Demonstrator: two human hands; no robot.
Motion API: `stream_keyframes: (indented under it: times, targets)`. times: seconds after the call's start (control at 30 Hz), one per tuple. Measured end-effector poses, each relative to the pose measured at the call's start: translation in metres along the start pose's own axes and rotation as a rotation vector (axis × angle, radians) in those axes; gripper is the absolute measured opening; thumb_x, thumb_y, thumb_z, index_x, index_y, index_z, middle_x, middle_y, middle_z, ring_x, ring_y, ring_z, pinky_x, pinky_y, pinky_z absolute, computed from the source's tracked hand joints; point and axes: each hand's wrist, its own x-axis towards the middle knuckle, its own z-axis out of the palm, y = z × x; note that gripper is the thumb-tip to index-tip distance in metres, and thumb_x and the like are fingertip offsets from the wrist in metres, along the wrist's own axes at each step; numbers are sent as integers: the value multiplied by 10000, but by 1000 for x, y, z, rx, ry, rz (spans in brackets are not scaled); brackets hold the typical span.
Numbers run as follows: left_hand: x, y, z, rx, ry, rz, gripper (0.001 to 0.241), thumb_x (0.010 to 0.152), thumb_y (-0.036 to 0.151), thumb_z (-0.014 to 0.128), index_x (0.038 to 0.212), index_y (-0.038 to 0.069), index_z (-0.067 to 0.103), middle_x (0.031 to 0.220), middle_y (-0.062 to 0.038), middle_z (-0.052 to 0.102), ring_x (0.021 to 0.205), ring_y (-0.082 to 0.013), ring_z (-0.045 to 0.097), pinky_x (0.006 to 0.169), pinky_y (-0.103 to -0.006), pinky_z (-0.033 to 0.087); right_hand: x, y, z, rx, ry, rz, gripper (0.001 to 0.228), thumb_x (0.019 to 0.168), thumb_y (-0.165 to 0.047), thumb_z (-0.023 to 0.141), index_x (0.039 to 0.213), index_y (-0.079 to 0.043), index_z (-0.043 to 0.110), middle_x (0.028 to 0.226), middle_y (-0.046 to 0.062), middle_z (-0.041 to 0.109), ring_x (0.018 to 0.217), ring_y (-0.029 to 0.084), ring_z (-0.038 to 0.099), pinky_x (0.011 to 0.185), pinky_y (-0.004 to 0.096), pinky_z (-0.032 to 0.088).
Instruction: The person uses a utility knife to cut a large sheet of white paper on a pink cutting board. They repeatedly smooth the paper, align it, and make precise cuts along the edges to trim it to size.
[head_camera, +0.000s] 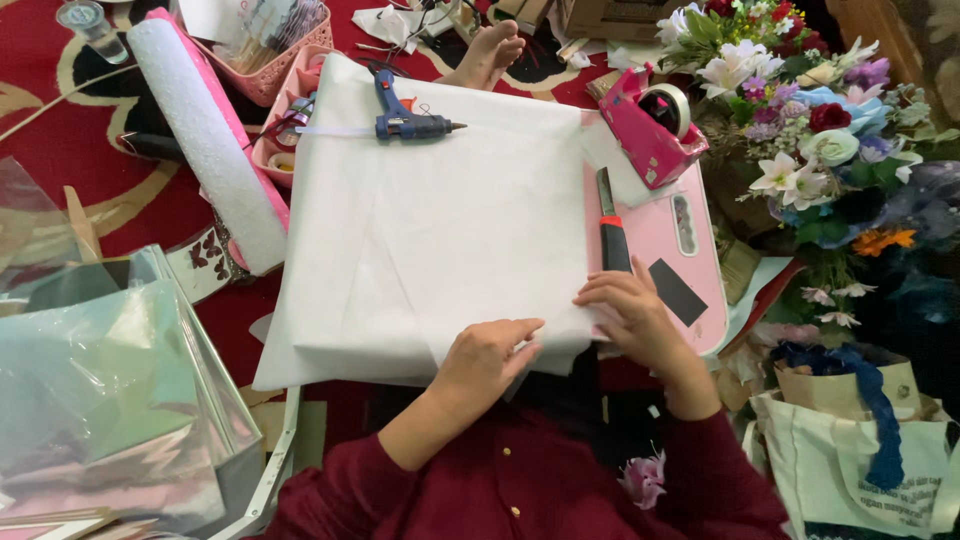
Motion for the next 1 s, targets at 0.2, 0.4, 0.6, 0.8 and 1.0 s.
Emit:
stream_keyframes:
  times: [0.2,0.4,0.6,0.8,1.0]
  targets:
    - [-2,-2,-17,284,-127,-86,515,779,249,676,1263,166,520,830,-32,687,759,-224,664,668,-350,492,51,-26,-40,32,-166,69,257,806,-146,658,1061,-112,648,948,121,660,1008,304,597,1083,520,211]
    - [24,-22,-44,-36,-72,-350,493,795,224,653,1272,195,531,812,-141,703,771,-338,678,679,-426,517,92,-12,-22,100,-146,205,435,832,-138,640,1255,-130,538,1041,169,626,982,362,592,979,519,375]
    - [51,-70,-48,97,-43,-407,466,791,228,670,1243,217,559,840,-143,703,821,-335,677,732,-439,519,81,-23,31,-263,312,100,509,835,-197,652,1315,-125,497,1305,139,480,1178,299,462,1005,406,341]
    - [55,-105,-36,320,-34,-332,404,820,194,650,1216,173,574,903,-123,696,826,-273,680,712,-399,536,43,-38,75,-293,228,121,365,824,-377,654,1154,-223,630,1163,52,589,1027,253,567,894,378,417]
    - [68,-87,-54,577,4,-342,426,787,306,707,1171,151,611,1059,-83,628,988,-253,592,803,-410,482,33,-39,88,-331,66,197,427,873,-507,541,1213,-252,583,1252,39,554,1179,267,488,1040,474,253]
